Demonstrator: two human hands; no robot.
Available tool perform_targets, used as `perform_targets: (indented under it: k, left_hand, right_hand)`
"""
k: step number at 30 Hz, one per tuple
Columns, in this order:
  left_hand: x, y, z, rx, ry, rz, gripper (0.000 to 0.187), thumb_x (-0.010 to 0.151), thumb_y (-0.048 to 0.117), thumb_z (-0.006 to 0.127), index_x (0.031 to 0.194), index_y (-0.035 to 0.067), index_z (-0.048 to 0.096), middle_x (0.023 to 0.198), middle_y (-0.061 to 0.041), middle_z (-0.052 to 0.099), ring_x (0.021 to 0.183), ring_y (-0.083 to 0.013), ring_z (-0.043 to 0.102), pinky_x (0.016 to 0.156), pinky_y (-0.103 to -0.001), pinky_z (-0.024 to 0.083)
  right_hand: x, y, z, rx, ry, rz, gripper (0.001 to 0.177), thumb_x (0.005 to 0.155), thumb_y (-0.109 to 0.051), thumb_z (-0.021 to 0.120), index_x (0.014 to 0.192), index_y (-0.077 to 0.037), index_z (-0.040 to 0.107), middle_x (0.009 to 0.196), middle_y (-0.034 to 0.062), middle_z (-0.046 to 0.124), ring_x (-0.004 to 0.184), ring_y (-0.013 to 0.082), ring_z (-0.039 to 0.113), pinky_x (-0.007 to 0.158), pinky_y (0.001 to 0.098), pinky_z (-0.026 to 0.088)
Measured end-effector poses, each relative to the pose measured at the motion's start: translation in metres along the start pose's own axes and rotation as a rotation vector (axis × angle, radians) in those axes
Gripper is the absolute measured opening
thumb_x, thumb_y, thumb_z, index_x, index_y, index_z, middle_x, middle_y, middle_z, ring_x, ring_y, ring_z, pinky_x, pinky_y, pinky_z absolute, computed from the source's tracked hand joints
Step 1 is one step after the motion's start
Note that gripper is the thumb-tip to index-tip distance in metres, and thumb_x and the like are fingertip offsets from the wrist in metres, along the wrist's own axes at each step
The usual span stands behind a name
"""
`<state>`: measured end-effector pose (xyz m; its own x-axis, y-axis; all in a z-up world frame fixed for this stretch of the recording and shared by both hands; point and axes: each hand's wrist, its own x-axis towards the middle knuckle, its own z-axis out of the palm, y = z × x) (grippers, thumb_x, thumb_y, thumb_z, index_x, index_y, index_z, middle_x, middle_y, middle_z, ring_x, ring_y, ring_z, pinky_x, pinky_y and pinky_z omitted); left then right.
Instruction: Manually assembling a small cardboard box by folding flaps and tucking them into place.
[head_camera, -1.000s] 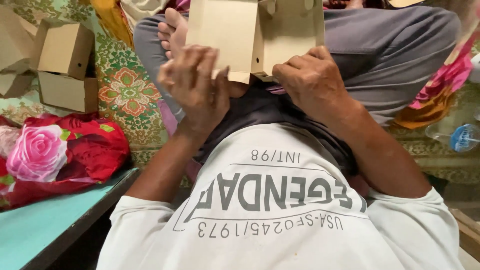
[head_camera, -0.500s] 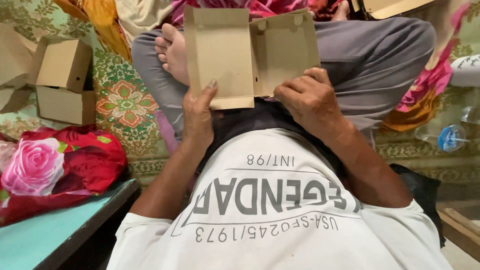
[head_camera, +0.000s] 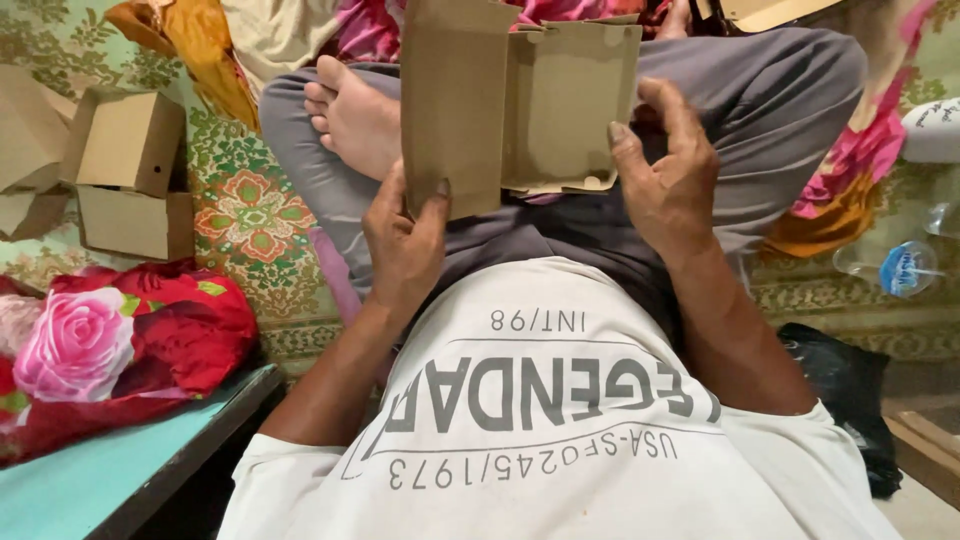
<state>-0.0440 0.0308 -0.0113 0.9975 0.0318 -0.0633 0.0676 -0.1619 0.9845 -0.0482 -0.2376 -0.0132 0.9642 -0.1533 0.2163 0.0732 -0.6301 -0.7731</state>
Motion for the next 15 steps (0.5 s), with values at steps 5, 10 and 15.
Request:
perform_targets:
  k: [5, 10, 15]
  left_hand:
    - [-0.01, 0.001, 0.007, 0.202, -0.014, 0.202, 0.043, 0.1, 0.01, 0.069, 0.139, 0.0, 0.056, 0.131, -0.017, 0.066, 0.123, -0.0237, 0.064, 0.107, -0.035, 0.053]
    - [-0.014, 0.011, 0.011, 0.312, -0.027, 0.348, 0.055, 0.098, 0.018, 0.075, 0.142, -0.005, 0.051, 0.136, -0.024, 0.062, 0.13, -0.0356, 0.062, 0.115, -0.043, 0.049]
    - [-0.014, 0.022, 0.005, 0.199, -0.295, 0.516, 0.083, 0.092, 0.058, 0.071, 0.149, 0.004, 0.047, 0.151, -0.017, 0.053, 0.146, -0.0334, 0.05, 0.124, -0.049, 0.047]
  right_hand:
    - [-0.002, -0.01, 0.008, 0.048, -0.026, 0.009, 0.037, 0.101, -0.015, 0.067, 0.134, -0.001, 0.059, 0.119, 0.0154, 0.067, 0.105, 0.0293, 0.065, 0.093, 0.0404, 0.052]
    - [-0.003, -0.001, 0.016, -0.014, -0.011, -0.016, 0.039, 0.095, -0.012, 0.07, 0.132, -0.003, 0.059, 0.117, 0.0139, 0.067, 0.104, 0.0301, 0.065, 0.094, 0.0406, 0.05]
    - [-0.002, 0.002, 0.022, -0.113, -0.018, -0.133, 0.031, 0.093, -0.003, 0.063, 0.123, 0.0, 0.062, 0.113, 0.0147, 0.069, 0.099, 0.0331, 0.066, 0.087, 0.0423, 0.051]
